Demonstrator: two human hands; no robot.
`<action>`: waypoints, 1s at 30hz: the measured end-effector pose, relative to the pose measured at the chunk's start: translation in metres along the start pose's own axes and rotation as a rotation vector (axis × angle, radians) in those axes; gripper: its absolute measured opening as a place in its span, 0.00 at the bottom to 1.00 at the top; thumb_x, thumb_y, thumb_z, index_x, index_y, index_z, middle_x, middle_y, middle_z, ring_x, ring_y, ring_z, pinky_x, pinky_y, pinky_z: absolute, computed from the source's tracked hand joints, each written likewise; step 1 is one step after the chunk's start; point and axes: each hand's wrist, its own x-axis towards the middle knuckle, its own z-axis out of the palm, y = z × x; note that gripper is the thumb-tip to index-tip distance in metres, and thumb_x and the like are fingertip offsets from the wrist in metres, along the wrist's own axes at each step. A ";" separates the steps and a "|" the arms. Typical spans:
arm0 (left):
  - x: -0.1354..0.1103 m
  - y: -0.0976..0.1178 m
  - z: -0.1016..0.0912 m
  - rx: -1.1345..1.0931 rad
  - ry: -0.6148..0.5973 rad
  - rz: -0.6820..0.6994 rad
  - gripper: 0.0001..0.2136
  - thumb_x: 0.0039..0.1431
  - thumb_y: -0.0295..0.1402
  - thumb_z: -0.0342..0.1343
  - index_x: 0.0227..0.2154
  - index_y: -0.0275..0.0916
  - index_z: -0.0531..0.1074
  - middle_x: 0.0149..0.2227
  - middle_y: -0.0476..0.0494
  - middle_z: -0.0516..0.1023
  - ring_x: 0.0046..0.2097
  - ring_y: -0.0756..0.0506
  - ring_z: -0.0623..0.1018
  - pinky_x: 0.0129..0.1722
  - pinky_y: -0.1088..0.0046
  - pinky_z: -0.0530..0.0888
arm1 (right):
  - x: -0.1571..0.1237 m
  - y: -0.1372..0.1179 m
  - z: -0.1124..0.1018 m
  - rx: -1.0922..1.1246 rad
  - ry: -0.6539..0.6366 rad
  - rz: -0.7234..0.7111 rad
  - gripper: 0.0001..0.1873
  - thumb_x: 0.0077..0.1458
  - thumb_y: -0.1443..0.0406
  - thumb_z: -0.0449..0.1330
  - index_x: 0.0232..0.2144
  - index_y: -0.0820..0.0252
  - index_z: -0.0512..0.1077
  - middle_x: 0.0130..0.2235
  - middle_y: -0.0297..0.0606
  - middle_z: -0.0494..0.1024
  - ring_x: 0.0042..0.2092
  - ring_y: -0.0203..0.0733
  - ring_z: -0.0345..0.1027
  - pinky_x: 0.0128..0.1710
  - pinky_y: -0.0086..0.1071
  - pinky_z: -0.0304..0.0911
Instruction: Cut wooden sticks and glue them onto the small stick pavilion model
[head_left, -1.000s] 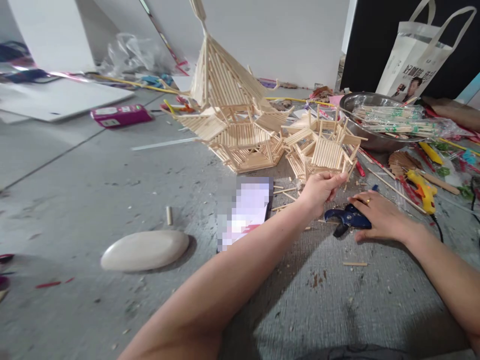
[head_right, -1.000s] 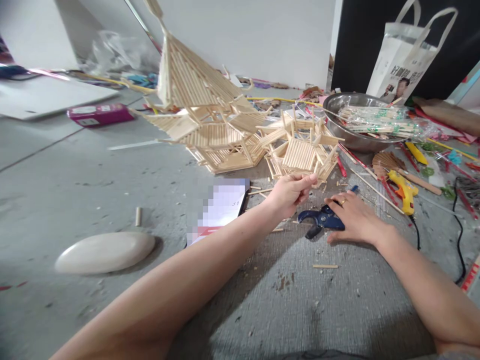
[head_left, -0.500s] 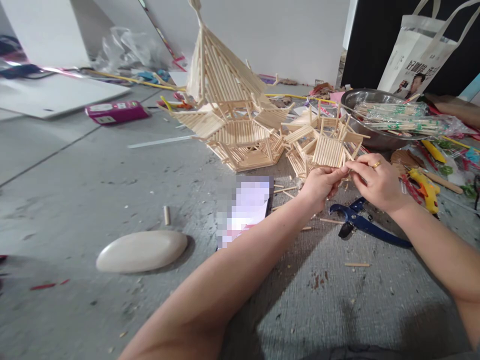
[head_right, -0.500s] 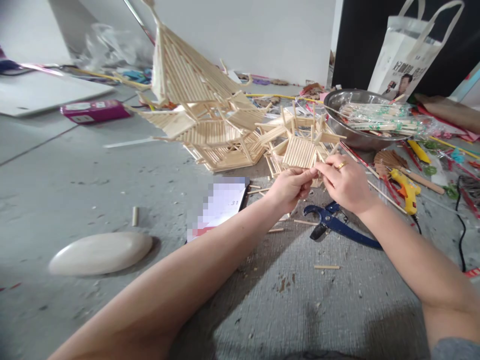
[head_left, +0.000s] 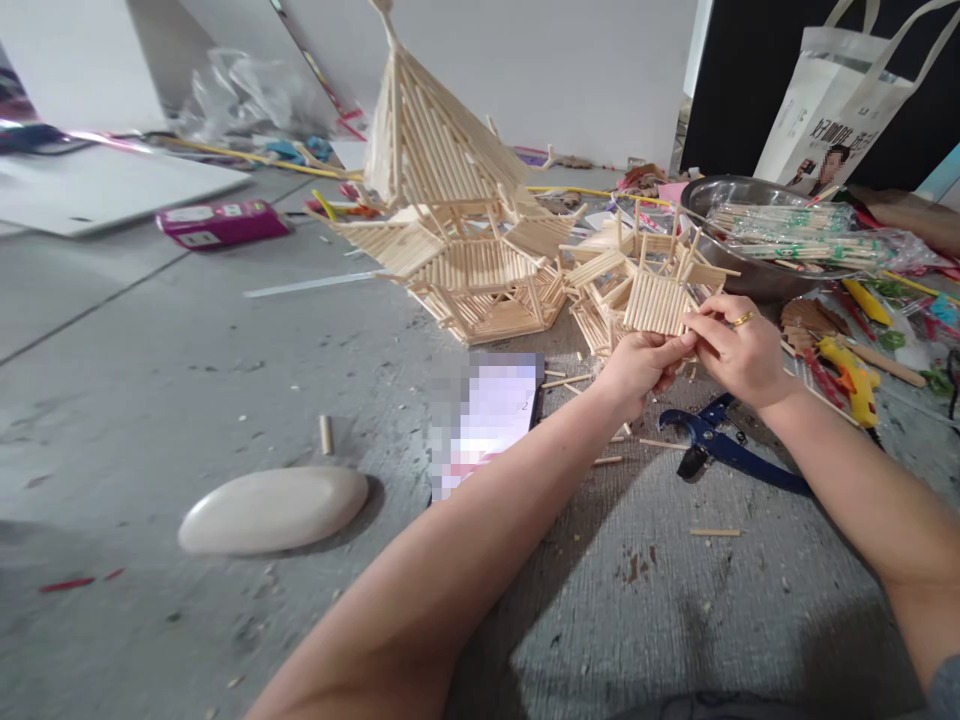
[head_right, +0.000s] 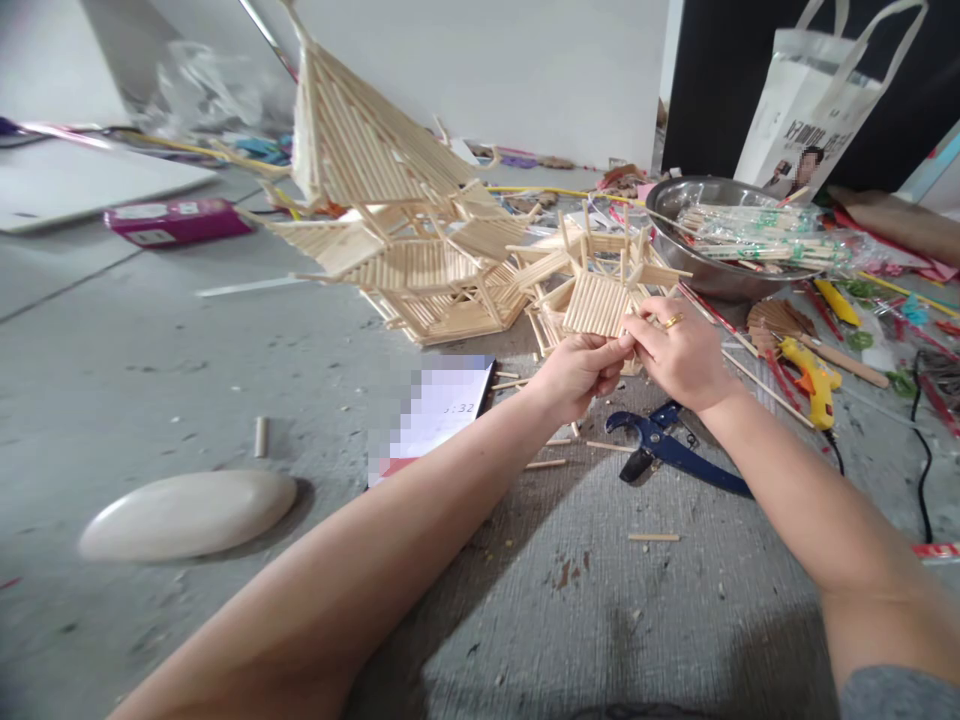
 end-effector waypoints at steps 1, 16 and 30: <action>0.000 0.000 0.000 -0.004 -0.006 -0.003 0.12 0.51 0.34 0.56 0.16 0.34 0.65 0.11 0.58 0.55 0.13 0.59 0.55 0.13 0.80 0.47 | 0.000 0.000 0.001 0.007 0.005 0.002 0.09 0.53 0.67 0.53 0.34 0.58 0.72 0.33 0.39 0.72 0.35 0.39 0.65 0.33 0.31 0.63; 0.000 0.000 0.003 -0.127 -0.032 -0.052 0.13 0.50 0.33 0.57 0.15 0.35 0.62 0.10 0.59 0.53 0.12 0.59 0.56 0.13 0.81 0.49 | -0.006 0.001 0.003 0.094 -0.073 0.084 0.09 0.54 0.66 0.51 0.35 0.56 0.71 0.36 0.39 0.72 0.34 0.37 0.66 0.31 0.31 0.64; -0.007 -0.005 0.002 -0.029 0.063 0.045 0.10 0.48 0.32 0.58 0.17 0.35 0.66 0.13 0.57 0.61 0.13 0.59 0.59 0.13 0.80 0.50 | -0.006 0.003 0.004 0.099 -0.084 0.128 0.09 0.53 0.67 0.52 0.33 0.57 0.71 0.37 0.39 0.72 0.34 0.37 0.66 0.30 0.31 0.63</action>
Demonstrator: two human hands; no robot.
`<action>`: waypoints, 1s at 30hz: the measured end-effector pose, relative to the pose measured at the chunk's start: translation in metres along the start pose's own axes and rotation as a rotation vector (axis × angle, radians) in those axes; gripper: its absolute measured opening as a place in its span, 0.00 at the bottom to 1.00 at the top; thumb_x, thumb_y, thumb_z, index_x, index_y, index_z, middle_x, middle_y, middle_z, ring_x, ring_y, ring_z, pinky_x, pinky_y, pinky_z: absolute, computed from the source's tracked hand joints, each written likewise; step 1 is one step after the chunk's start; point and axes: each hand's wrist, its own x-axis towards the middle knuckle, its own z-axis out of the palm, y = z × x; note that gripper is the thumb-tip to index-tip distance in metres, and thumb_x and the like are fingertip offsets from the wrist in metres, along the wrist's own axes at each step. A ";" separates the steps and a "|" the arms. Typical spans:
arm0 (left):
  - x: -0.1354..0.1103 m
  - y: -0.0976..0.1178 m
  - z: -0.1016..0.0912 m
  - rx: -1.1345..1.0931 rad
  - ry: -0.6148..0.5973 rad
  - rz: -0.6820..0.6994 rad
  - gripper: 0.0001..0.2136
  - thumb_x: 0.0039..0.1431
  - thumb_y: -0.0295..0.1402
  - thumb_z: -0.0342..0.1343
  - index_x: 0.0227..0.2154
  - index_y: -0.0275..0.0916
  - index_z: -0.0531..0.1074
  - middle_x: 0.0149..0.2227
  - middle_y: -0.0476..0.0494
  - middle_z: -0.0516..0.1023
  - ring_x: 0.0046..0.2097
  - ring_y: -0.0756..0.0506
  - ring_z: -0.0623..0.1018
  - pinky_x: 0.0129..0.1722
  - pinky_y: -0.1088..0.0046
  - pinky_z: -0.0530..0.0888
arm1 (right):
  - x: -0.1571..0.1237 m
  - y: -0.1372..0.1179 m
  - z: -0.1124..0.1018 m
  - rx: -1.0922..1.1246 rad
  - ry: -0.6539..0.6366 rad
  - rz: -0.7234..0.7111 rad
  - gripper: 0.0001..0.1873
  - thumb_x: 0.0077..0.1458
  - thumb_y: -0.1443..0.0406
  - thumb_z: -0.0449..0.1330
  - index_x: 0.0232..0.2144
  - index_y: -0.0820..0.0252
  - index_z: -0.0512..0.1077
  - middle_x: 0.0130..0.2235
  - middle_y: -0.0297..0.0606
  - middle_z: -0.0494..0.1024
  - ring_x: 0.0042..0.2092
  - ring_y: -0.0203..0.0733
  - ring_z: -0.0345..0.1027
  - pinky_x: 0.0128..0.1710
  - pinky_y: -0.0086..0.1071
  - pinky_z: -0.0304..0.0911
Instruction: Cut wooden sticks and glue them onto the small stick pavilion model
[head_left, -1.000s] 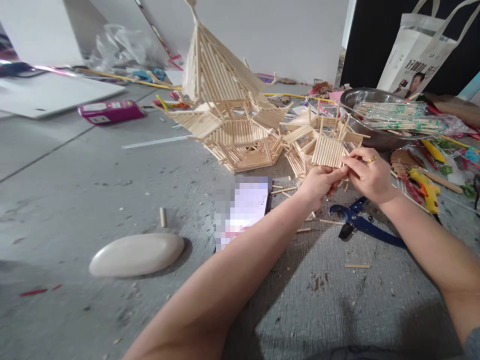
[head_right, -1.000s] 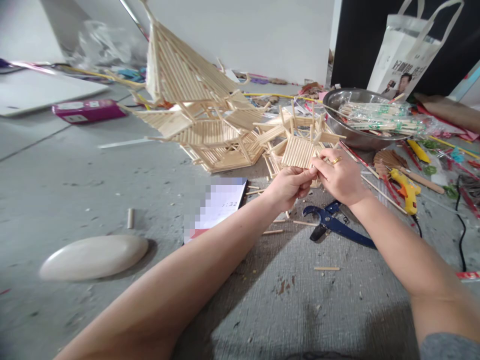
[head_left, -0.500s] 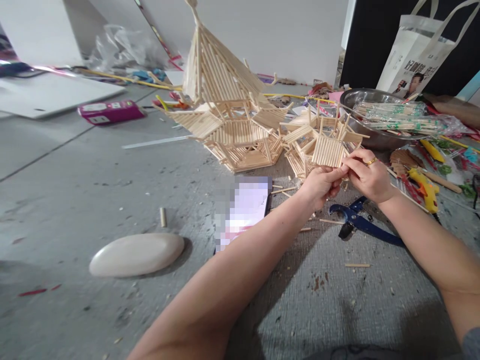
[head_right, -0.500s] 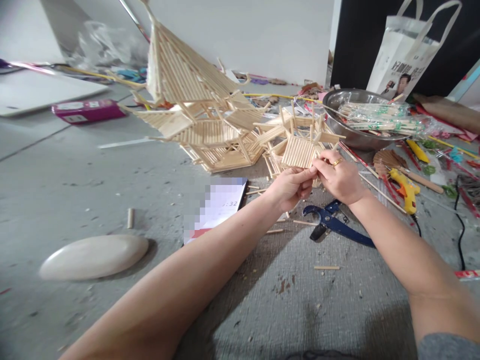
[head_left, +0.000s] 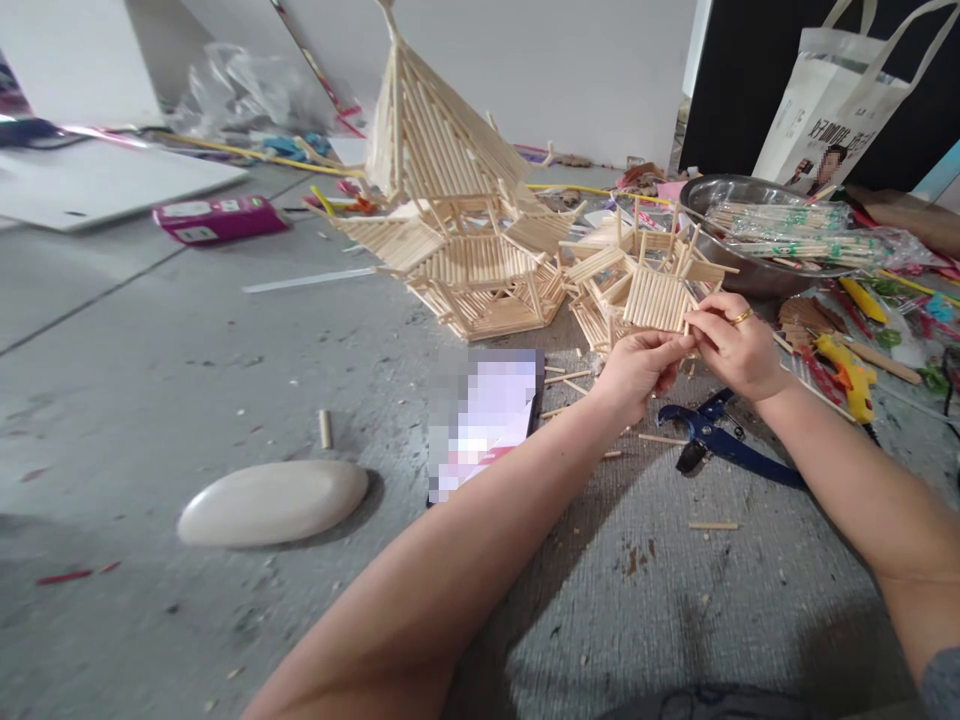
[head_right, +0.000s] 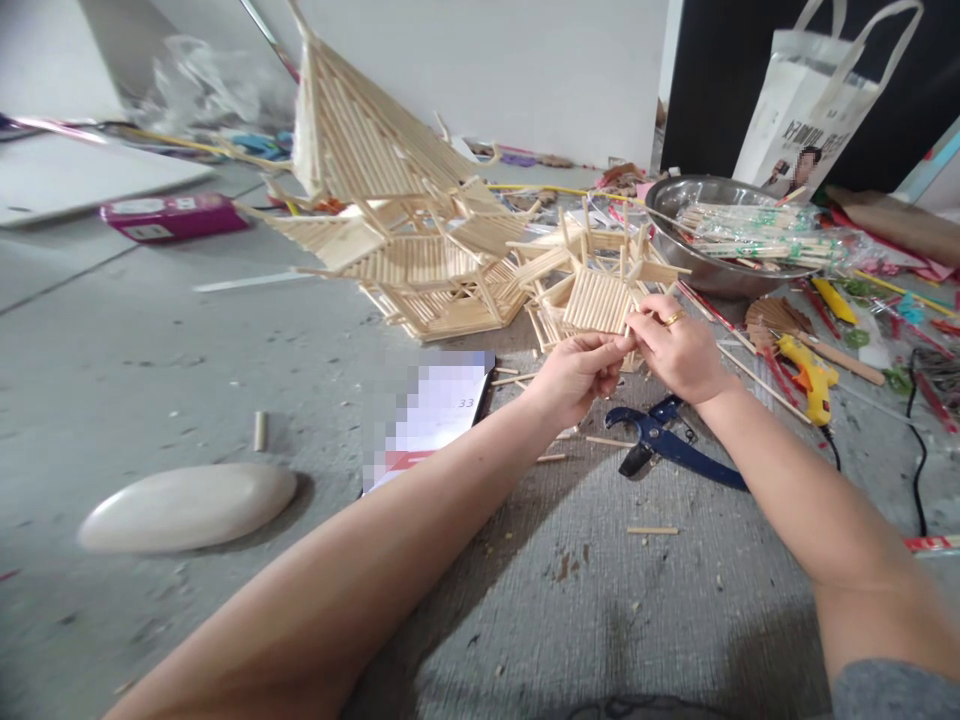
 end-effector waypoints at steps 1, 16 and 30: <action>0.000 -0.001 0.000 0.004 0.001 0.014 0.10 0.48 0.32 0.58 0.18 0.35 0.66 0.13 0.57 0.61 0.13 0.59 0.59 0.13 0.80 0.50 | 0.000 0.000 0.000 0.004 -0.004 0.011 0.09 0.53 0.67 0.52 0.33 0.57 0.71 0.37 0.39 0.72 0.34 0.37 0.66 0.31 0.31 0.63; 0.001 -0.006 0.004 0.082 0.092 0.121 0.12 0.50 0.34 0.57 0.17 0.35 0.65 0.12 0.58 0.60 0.13 0.59 0.57 0.14 0.79 0.51 | -0.001 0.000 0.002 0.064 -0.008 0.070 0.09 0.54 0.65 0.51 0.34 0.55 0.71 0.37 0.40 0.71 0.35 0.39 0.66 0.34 0.35 0.64; 0.004 -0.009 0.006 0.114 0.134 0.169 0.10 0.51 0.33 0.55 0.18 0.35 0.65 0.12 0.58 0.59 0.13 0.59 0.56 0.14 0.80 0.51 | -0.001 0.002 0.003 0.058 0.015 0.031 0.09 0.53 0.66 0.52 0.35 0.56 0.71 0.37 0.40 0.71 0.36 0.39 0.66 0.34 0.35 0.66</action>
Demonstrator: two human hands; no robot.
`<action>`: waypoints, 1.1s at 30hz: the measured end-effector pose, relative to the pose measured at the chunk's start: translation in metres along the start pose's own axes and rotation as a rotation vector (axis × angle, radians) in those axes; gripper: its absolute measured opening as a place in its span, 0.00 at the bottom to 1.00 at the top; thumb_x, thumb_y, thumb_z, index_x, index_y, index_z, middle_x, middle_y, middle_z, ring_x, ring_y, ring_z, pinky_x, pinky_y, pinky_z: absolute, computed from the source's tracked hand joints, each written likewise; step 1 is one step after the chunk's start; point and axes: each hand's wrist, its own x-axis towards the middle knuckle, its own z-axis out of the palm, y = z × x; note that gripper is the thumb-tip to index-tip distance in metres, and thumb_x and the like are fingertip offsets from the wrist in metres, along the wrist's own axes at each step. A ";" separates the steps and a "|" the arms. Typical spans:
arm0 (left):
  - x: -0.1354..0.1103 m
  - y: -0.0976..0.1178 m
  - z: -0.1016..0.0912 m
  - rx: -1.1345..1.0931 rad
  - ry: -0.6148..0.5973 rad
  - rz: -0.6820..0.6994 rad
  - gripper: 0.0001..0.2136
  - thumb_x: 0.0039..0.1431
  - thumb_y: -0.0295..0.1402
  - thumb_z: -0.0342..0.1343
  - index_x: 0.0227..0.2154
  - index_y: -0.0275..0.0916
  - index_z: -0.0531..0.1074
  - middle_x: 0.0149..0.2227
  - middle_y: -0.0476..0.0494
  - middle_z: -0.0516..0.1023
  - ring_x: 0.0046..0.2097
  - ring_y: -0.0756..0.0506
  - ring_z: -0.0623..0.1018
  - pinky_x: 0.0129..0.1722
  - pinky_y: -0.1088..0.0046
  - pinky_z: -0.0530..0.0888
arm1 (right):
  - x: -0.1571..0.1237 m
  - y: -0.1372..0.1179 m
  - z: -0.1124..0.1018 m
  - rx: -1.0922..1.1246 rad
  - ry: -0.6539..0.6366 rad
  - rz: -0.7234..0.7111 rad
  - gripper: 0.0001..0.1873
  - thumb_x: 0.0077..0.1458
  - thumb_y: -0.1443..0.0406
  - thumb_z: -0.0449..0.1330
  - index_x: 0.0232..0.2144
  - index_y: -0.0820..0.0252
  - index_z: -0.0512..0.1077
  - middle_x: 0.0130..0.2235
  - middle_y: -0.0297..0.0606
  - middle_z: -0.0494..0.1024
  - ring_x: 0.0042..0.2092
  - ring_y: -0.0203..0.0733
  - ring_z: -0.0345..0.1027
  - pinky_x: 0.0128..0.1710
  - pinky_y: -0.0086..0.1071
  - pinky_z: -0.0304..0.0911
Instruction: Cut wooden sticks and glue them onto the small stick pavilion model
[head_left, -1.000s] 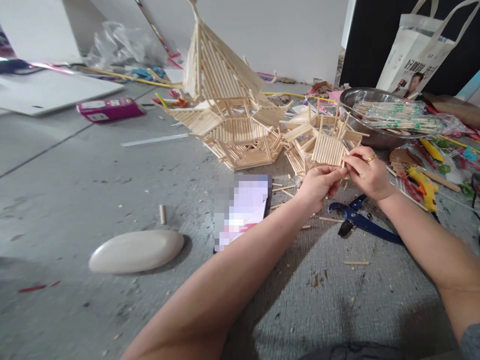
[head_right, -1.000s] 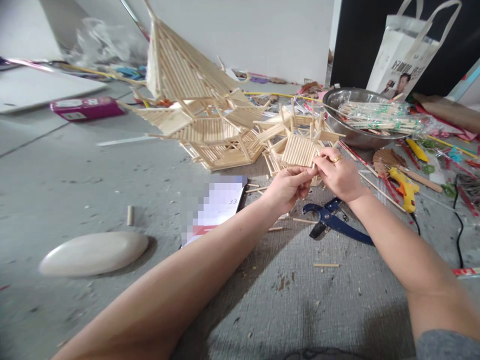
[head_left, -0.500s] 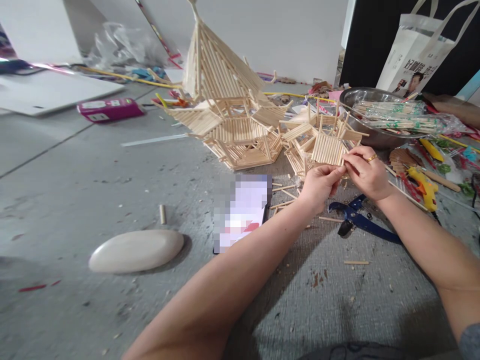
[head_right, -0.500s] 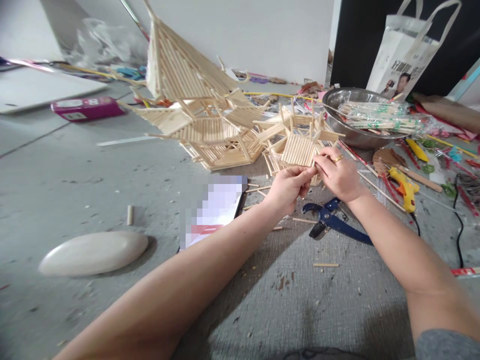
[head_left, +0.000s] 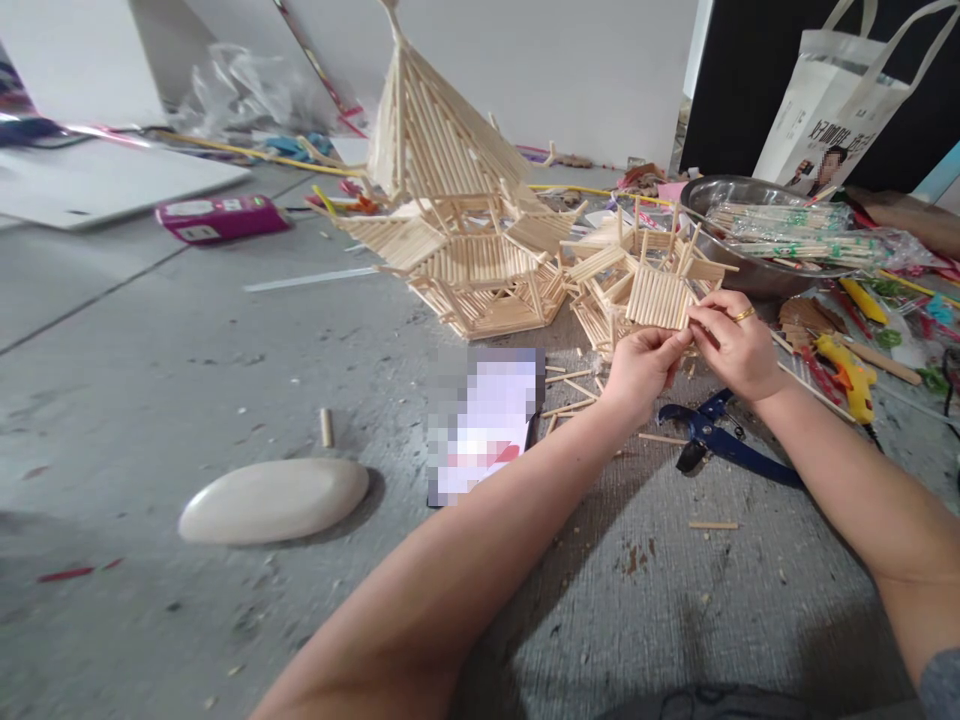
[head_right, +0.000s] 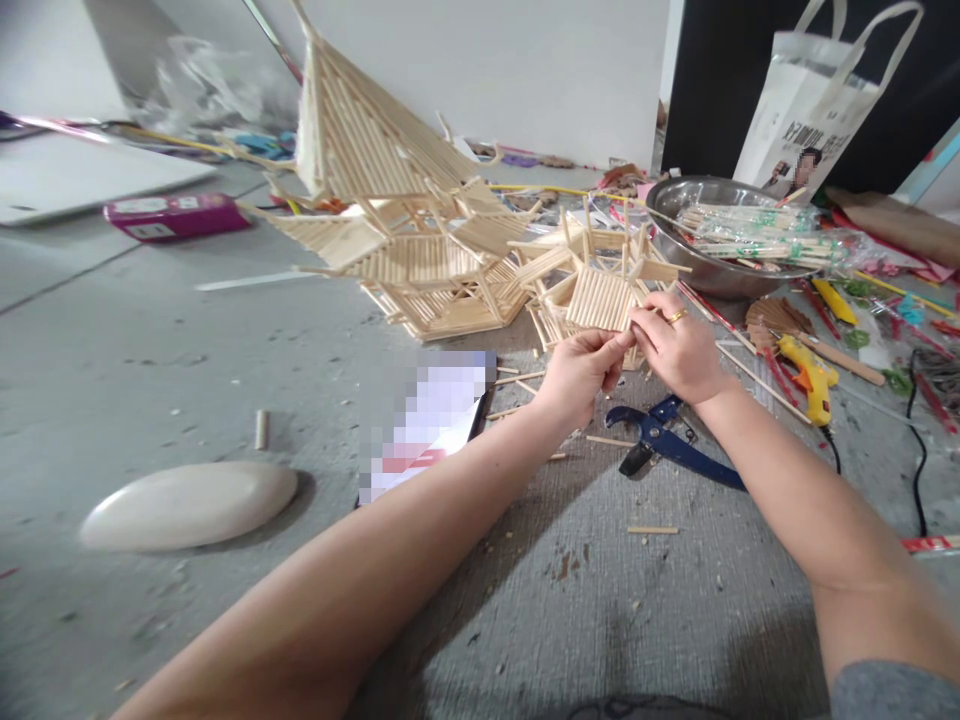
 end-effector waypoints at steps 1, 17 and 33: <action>0.000 0.000 0.000 0.003 0.004 0.001 0.10 0.51 0.33 0.55 0.18 0.35 0.65 0.12 0.58 0.59 0.13 0.59 0.56 0.14 0.80 0.51 | 0.000 0.000 0.000 -0.005 0.002 -0.001 0.09 0.53 0.67 0.52 0.36 0.56 0.71 0.37 0.40 0.71 0.36 0.39 0.66 0.34 0.35 0.66; -0.001 0.003 0.005 0.004 0.018 -0.006 0.09 0.52 0.31 0.54 0.19 0.35 0.66 0.12 0.58 0.60 0.13 0.59 0.57 0.14 0.80 0.52 | -0.003 0.003 0.003 0.030 -0.005 0.051 0.10 0.54 0.66 0.52 0.37 0.56 0.71 0.37 0.40 0.71 0.38 0.40 0.66 0.39 0.38 0.66; 0.004 0.002 -0.001 0.008 -0.022 -0.017 0.08 0.49 0.33 0.57 0.20 0.35 0.68 0.13 0.57 0.60 0.14 0.59 0.57 0.15 0.79 0.52 | -0.002 0.004 0.003 0.045 -0.005 0.063 0.10 0.53 0.66 0.52 0.37 0.54 0.71 0.36 0.39 0.70 0.37 0.40 0.66 0.40 0.38 0.66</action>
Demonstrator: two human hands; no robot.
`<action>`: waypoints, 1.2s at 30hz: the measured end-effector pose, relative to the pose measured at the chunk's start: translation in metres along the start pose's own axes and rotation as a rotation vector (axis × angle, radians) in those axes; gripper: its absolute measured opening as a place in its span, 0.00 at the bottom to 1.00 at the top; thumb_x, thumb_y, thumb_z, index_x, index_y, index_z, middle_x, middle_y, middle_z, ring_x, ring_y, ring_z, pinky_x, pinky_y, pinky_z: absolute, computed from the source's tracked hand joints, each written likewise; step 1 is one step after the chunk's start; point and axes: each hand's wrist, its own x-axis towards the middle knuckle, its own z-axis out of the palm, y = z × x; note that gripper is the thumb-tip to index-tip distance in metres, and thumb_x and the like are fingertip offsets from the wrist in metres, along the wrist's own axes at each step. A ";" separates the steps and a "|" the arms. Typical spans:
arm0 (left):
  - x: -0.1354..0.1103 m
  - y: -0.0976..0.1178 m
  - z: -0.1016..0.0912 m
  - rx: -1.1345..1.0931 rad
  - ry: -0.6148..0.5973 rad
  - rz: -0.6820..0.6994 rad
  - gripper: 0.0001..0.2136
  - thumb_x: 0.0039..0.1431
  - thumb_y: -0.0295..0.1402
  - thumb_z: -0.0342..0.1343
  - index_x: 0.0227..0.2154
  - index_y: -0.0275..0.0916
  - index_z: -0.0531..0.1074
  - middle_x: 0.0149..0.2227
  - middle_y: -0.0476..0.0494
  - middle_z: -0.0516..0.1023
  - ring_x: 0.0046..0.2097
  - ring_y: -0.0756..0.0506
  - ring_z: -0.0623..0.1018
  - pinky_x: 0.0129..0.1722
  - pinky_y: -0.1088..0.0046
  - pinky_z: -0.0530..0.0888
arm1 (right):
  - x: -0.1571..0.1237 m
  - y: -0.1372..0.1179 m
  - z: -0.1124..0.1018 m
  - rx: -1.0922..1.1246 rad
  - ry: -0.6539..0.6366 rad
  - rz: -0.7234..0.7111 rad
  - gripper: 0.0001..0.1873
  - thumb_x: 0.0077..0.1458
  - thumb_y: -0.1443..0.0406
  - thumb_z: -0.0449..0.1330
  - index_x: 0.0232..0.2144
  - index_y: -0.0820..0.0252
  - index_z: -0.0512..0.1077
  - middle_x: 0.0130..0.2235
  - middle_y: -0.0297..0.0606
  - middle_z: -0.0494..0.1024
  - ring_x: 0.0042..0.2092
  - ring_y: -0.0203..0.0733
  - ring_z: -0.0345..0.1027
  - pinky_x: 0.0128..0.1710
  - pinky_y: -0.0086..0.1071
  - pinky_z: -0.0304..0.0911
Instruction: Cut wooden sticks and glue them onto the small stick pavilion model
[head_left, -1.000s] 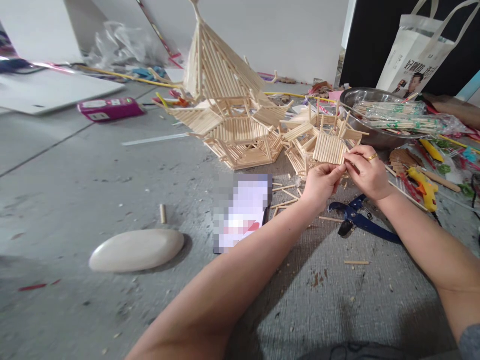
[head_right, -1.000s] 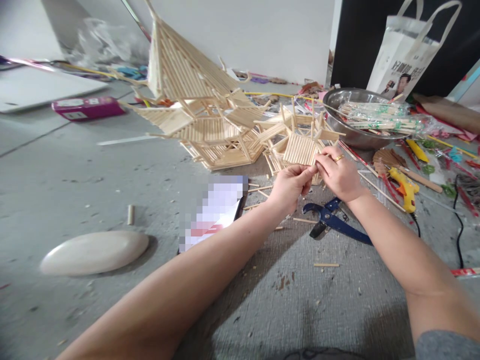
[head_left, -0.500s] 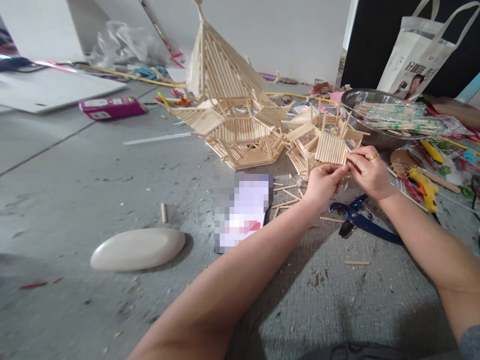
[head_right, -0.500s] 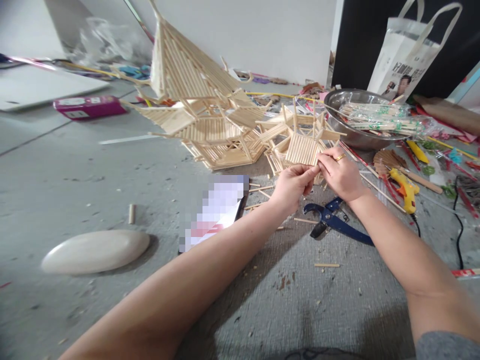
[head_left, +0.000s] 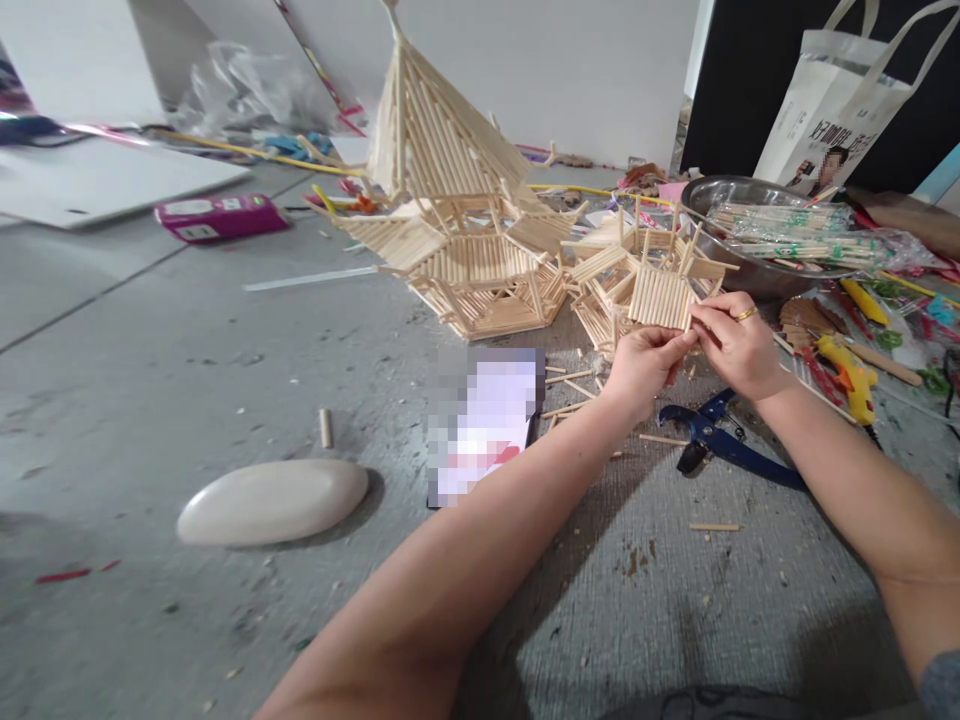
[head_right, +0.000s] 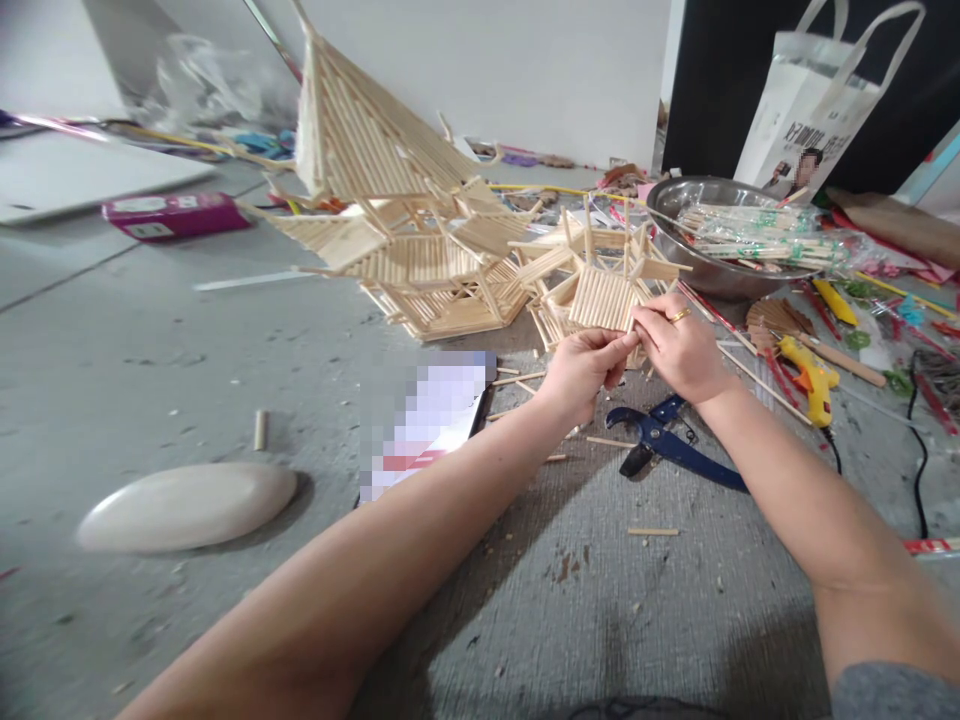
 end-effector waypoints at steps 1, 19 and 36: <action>0.000 0.000 0.000 -0.002 0.002 -0.003 0.09 0.49 0.33 0.57 0.19 0.35 0.68 0.12 0.57 0.60 0.14 0.59 0.57 0.15 0.79 0.52 | 0.000 0.000 0.000 0.004 0.004 -0.004 0.10 0.53 0.66 0.52 0.37 0.54 0.71 0.36 0.40 0.70 0.37 0.40 0.66 0.40 0.39 0.66; -0.007 0.003 -0.002 -0.076 -0.127 -0.132 0.10 0.51 0.33 0.56 0.19 0.35 0.65 0.15 0.56 0.62 0.14 0.59 0.59 0.14 0.80 0.51 | 0.007 -0.011 -0.026 -0.112 -0.037 -0.026 0.13 0.53 0.66 0.52 0.41 0.57 0.69 0.40 0.41 0.73 0.43 0.43 0.67 0.43 0.38 0.65; -0.039 0.015 -0.004 0.639 -0.322 0.273 0.09 0.51 0.36 0.53 0.25 0.35 0.72 0.21 0.51 0.69 0.23 0.55 0.65 0.22 0.77 0.62 | -0.018 -0.050 -0.060 0.723 -0.394 0.688 0.13 0.53 0.56 0.53 0.25 0.59 0.65 0.19 0.27 0.64 0.20 0.29 0.58 0.22 0.26 0.56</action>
